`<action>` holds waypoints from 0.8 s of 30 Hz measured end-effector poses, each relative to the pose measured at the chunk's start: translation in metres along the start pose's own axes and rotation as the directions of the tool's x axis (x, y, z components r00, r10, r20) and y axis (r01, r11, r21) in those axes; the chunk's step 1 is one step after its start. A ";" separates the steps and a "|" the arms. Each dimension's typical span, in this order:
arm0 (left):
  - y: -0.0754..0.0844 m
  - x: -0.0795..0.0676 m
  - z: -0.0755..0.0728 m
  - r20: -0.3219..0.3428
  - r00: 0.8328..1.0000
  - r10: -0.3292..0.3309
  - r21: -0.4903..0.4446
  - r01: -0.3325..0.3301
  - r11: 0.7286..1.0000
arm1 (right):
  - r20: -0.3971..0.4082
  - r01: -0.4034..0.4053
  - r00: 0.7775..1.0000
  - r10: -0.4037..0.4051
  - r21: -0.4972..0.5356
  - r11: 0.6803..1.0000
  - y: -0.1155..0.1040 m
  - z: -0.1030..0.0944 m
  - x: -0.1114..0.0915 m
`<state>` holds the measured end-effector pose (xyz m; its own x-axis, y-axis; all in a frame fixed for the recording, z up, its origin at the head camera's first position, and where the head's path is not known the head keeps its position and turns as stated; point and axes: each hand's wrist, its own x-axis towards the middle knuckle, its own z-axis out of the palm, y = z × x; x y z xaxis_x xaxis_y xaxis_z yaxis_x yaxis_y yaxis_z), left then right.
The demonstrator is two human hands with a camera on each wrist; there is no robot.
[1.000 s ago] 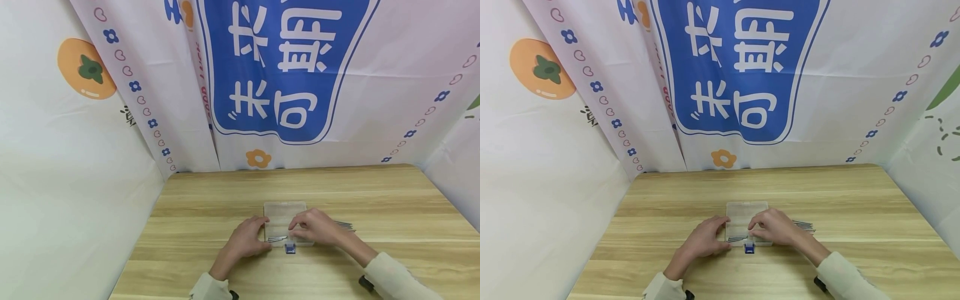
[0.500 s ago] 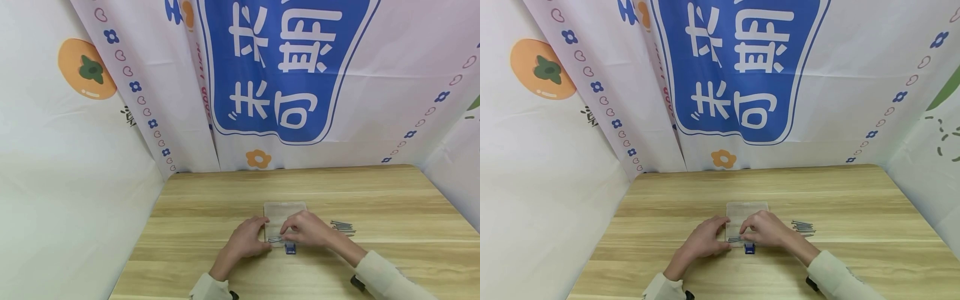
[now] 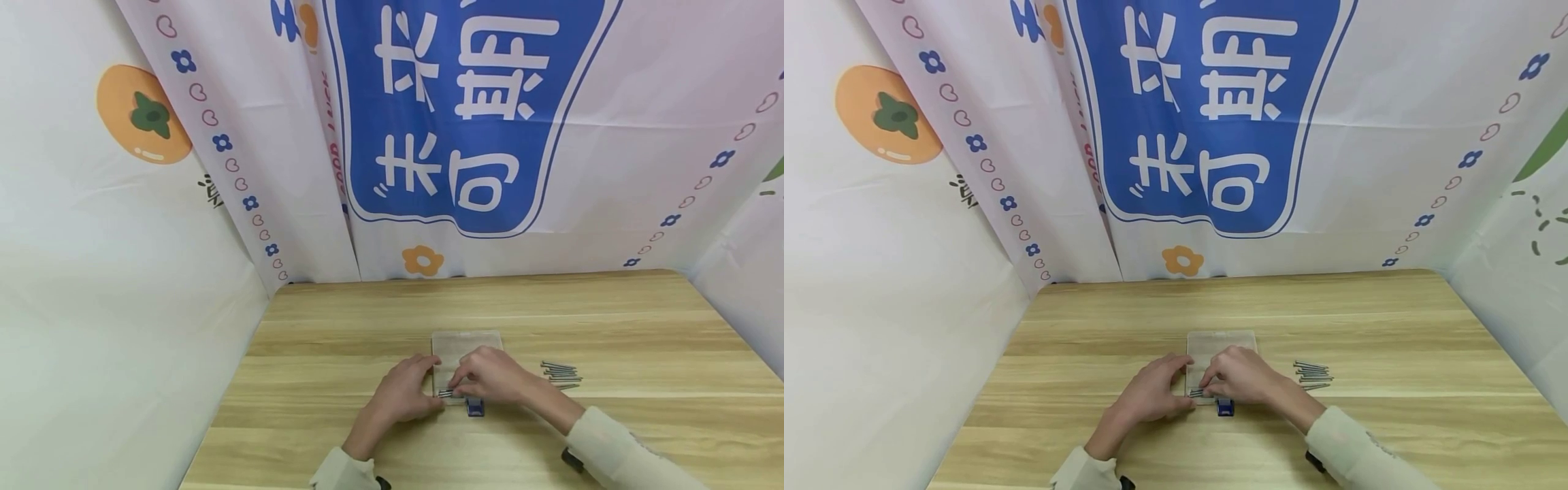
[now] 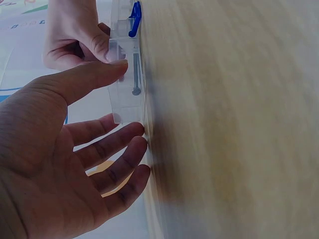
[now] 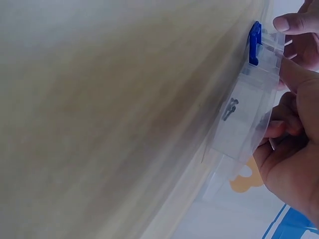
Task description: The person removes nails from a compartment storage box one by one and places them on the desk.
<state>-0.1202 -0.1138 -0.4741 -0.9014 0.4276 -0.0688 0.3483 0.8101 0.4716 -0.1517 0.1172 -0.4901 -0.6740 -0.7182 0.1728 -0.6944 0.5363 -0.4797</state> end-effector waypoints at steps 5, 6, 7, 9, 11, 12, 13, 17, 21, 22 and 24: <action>0.001 -0.001 0.000 -0.002 1.000 0.000 0.006 0.000 1.000 | 0.005 0.016 1.000 -0.015 -0.034 0.999 -0.001 0.002 0.003; 0.001 -0.001 0.000 -0.004 1.000 0.002 0.008 -0.002 1.000 | 0.015 0.014 1.000 -0.014 -0.048 0.999 -0.001 0.002 0.004; 0.001 -0.001 0.000 -0.006 1.000 0.003 0.009 -0.003 1.000 | 0.023 0.016 1.000 -0.015 -0.062 0.998 -0.001 0.003 0.005; 0.001 -0.001 0.000 -0.007 1.000 0.006 0.010 -0.005 1.000 | 0.038 0.019 0.999 -0.016 -0.093 0.996 -0.002 0.003 0.007; 0.001 -0.001 0.000 -0.007 1.000 0.008 0.011 -0.008 1.000 | 0.049 0.022 0.999 -0.016 -0.112 0.993 -0.003 0.004 0.008; 0.001 -0.001 0.000 -0.005 1.000 0.009 0.011 -0.008 1.000 | 0.051 0.021 0.999 -0.015 -0.118 0.993 -0.004 0.004 0.008; 0.001 -0.001 0.000 -0.005 1.000 0.010 0.012 -0.010 1.000 | 0.051 0.020 0.999 -0.014 -0.120 0.993 -0.004 0.003 0.009; 0.001 -0.001 0.000 -0.006 1.000 0.017 0.012 -0.017 1.000 | 0.054 0.001 0.999 0.005 -0.115 0.993 -0.006 0.003 0.010; 0.000 -0.001 0.001 -0.009 1.000 0.018 0.005 -0.018 1.000 | 0.059 0.002 0.998 0.005 -0.110 0.994 -0.008 0.003 0.011; 0.000 -0.001 0.001 -0.008 1.000 0.018 0.003 -0.018 1.000 | 0.061 0.005 0.998 0.002 -0.113 0.994 -0.008 0.003 0.012; 0.000 -0.001 0.001 -0.008 1.000 0.018 0.000 -0.018 1.000 | 0.065 0.015 0.998 -0.008 -0.113 0.993 -0.008 0.003 0.013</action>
<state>-0.1191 -0.1137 -0.4748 -0.8969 0.4390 -0.0527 0.3649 0.8022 0.4725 -0.1541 0.1028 -0.4865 -0.6507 -0.7498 0.1203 -0.7288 0.5721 -0.3764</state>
